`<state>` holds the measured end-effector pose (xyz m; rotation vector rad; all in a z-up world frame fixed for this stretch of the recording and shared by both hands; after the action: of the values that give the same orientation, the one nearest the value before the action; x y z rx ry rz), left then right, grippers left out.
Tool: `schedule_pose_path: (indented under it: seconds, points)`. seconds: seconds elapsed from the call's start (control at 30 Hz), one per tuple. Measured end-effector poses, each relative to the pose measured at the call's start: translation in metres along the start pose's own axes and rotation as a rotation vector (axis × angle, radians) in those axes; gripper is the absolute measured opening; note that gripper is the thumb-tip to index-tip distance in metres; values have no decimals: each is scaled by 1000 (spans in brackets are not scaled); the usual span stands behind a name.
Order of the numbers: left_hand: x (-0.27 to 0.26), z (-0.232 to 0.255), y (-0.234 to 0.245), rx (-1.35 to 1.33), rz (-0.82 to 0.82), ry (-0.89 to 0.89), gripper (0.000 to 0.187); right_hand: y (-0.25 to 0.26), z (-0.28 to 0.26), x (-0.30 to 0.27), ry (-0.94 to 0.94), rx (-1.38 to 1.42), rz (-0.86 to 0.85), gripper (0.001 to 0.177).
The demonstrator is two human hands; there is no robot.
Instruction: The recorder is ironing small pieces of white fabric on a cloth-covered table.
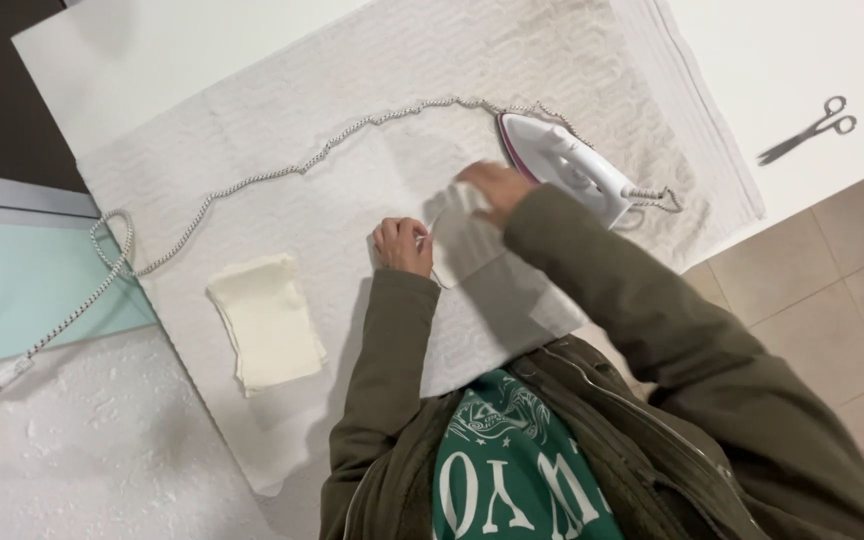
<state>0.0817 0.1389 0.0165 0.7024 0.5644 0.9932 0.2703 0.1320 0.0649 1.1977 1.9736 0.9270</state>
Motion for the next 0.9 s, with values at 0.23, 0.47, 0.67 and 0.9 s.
schedule_pose_path:
  seconds: [0.23,0.47,0.67,0.9]
  points:
    - [-10,-6,-6,-348,-65,-215,17,-49,2,25,-37,-208,-362,44]
    - [-28,-5,29,-787,-35,-244,45,90,-44,-102,-216,304,-14,32]
    - [-50,-22,-30,-796,-87,-126,41,168,67,-240,-462,625,341,34]
    - [-62,7,-46,-210,68,-139,31,184,271,-263,-550,872,418,49]
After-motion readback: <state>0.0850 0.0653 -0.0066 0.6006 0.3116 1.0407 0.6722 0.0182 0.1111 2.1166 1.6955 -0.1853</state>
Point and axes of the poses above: each hand's wrist, its own x-axis towards the middle knuckle, its own y-axis out of the back of the hand, z = x × y, the point moved 9 cm from there along x, towards the middle knuckle, and after that the axes turned 13 degrees about -z, right-handed, at the moved point
